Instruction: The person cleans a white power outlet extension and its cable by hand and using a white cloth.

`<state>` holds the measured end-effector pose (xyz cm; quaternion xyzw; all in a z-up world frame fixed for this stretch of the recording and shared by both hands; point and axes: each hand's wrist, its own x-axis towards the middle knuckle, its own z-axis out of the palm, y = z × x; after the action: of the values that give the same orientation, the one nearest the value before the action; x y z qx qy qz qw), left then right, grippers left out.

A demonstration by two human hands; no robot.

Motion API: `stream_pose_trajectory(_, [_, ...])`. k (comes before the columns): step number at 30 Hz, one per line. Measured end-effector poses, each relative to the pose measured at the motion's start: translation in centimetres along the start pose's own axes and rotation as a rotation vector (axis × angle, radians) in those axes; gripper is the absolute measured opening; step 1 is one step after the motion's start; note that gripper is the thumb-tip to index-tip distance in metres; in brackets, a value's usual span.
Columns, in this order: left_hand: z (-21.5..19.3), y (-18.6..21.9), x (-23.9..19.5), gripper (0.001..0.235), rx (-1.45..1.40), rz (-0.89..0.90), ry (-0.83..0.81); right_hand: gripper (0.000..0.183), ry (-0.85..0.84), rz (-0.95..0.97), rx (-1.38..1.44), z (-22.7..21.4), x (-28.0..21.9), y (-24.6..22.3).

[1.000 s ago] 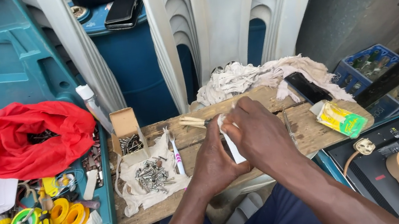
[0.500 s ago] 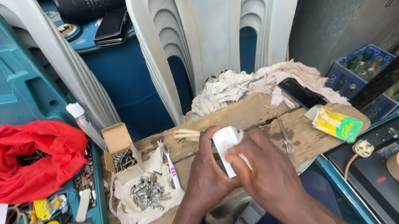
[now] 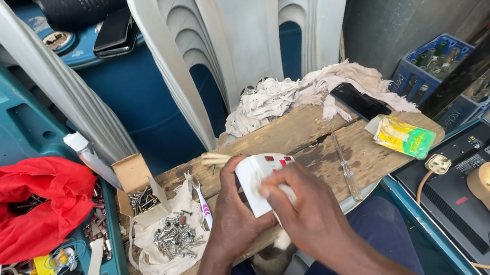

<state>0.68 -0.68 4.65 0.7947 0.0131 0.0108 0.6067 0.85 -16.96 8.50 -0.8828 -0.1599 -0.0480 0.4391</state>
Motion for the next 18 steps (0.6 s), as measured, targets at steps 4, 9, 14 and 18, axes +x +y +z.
stream_pose_trajectory(4, [-0.5, -2.5, -0.5, 0.102, -0.086, 0.104, -0.012, 0.038, -0.049, 0.018, 0.047, 1.8, -0.3, 1.6])
stream_pose_trajectory(9, [-0.9, -2.1, -0.6, 0.119, 0.035, 0.004, -0.016, 0.023, 0.157, -0.065, 0.022, 4.3, 4.4, 0.0])
stream_pose_trajectory(14, [-1.6, -3.3, -0.7, 0.106, -0.080, 0.092, -0.017, 0.030, 0.098, 0.036, 0.051, 4.9, -1.7, 1.6])
stream_pose_trajectory(18, [-1.4, -3.8, -0.7, 0.111, -0.101, 0.044, -0.006, 0.025, 0.132, -0.002, -0.013, 5.4, -1.2, 1.9])
